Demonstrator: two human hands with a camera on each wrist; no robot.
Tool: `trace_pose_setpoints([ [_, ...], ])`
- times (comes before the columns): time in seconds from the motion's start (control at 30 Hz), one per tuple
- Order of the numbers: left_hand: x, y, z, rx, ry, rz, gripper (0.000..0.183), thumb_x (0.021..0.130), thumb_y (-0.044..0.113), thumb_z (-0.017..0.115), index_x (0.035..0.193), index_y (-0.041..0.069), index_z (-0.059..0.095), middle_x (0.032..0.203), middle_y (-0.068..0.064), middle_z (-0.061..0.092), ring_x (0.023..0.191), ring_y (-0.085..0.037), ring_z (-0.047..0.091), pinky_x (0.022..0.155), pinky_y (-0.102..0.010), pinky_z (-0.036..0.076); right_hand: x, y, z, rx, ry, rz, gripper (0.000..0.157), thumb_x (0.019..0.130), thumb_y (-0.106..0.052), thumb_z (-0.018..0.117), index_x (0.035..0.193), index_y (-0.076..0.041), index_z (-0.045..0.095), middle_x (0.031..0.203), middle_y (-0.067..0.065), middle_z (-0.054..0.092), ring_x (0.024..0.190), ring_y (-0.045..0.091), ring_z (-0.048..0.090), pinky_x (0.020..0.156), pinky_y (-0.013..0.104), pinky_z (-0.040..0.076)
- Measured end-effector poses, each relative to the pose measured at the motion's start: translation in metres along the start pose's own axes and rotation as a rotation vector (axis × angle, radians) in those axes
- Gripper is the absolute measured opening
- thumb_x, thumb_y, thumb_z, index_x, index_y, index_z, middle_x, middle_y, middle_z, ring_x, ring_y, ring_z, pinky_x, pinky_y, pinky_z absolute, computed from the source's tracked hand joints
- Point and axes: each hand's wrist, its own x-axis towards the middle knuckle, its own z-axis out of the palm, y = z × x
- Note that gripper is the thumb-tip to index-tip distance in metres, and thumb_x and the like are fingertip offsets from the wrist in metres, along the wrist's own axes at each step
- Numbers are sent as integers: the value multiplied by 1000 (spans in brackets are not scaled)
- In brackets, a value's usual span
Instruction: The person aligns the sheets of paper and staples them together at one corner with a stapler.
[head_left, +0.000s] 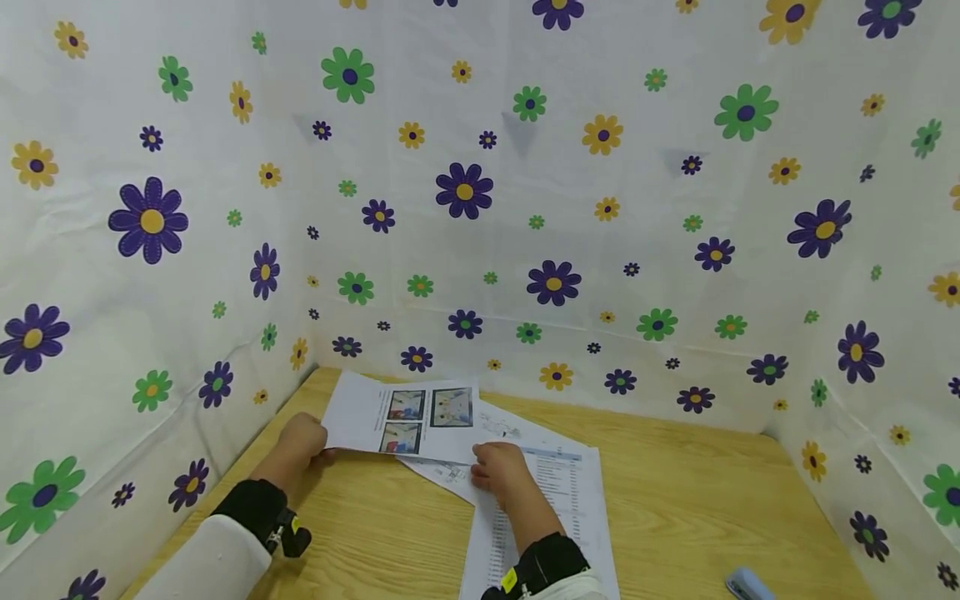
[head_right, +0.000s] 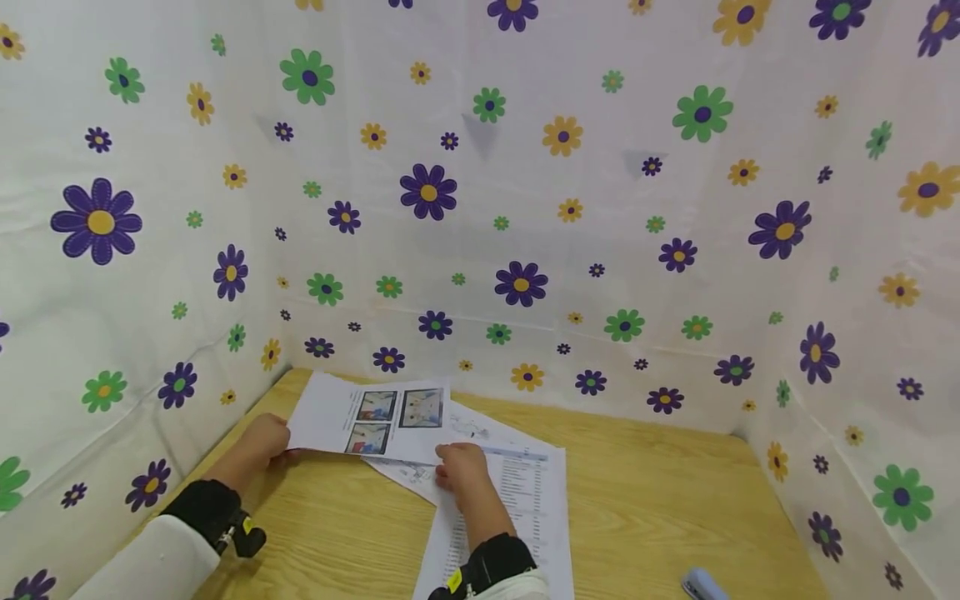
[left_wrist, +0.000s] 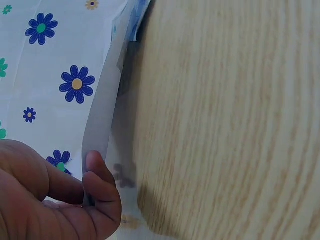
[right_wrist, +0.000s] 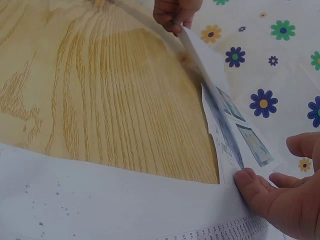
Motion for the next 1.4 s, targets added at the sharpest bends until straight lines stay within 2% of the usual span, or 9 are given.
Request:
trace_pose_setpoints([
  [0.1,0,2,-2,-112,-19,-41,43,90,-6,41,131,-20,42,108,-32,55,53,-16,58,48,-27,49,1,1,-1,23,8,10,48,102,-19,62,139,11,52,135,27,54,102,27,64,89,36,58],
  [0.23,-2,5,-4,-186,-42,-66,46,91,-8,39,135,-18,36,120,-35,46,56,-17,59,51,-28,51,2,2,-2,58,4,9,57,103,-28,62,141,12,47,134,28,55,100,26,65,86,34,59],
  [0.37,-5,8,-3,-184,-86,-55,47,91,-8,39,137,-17,34,124,-36,42,59,-18,59,53,-28,51,2,5,-3,95,3,11,60,104,-32,61,139,14,45,119,27,65,90,24,71,79,34,62],
  [0.5,-8,11,-1,-185,-105,-49,45,91,-9,37,135,-17,35,121,-36,45,58,-17,60,52,-27,51,-1,6,-4,130,0,27,51,104,-26,61,135,12,47,106,29,71,79,26,76,71,36,63],
  [0.77,-11,19,-1,-227,-171,-21,43,93,-7,33,134,-17,32,118,-31,44,64,-16,61,58,-27,54,-4,1,-21,206,-32,43,39,103,-10,59,134,13,52,113,31,69,87,31,77,74,38,63],
  [0.9,-11,21,-2,-224,-193,-15,43,95,-8,34,138,-15,31,120,-31,45,67,-18,61,59,-28,50,-2,-2,-28,207,-50,37,40,102,-7,59,134,16,50,109,28,72,81,25,77,75,38,63],
  [1.07,-14,26,-3,-217,-224,3,38,97,-7,35,134,-10,34,112,-26,49,72,-21,62,59,-29,51,-1,-6,-32,207,-73,34,43,103,-7,58,137,17,46,116,33,69,80,24,76,76,38,63],
  [1.2,-18,37,-8,-193,-213,48,35,96,-6,35,131,-10,36,105,-22,53,73,-23,61,59,-30,49,-2,-10,-33,209,-61,38,43,102,-6,58,139,13,45,112,30,71,79,25,77,74,37,63],
  [1.4,-23,54,-17,-141,-168,100,35,96,-2,33,130,-12,36,105,-26,56,76,-25,66,59,-31,50,-4,-16,-34,226,-50,8,47,100,1,57,143,11,41,111,27,70,75,26,76,71,37,63],
])
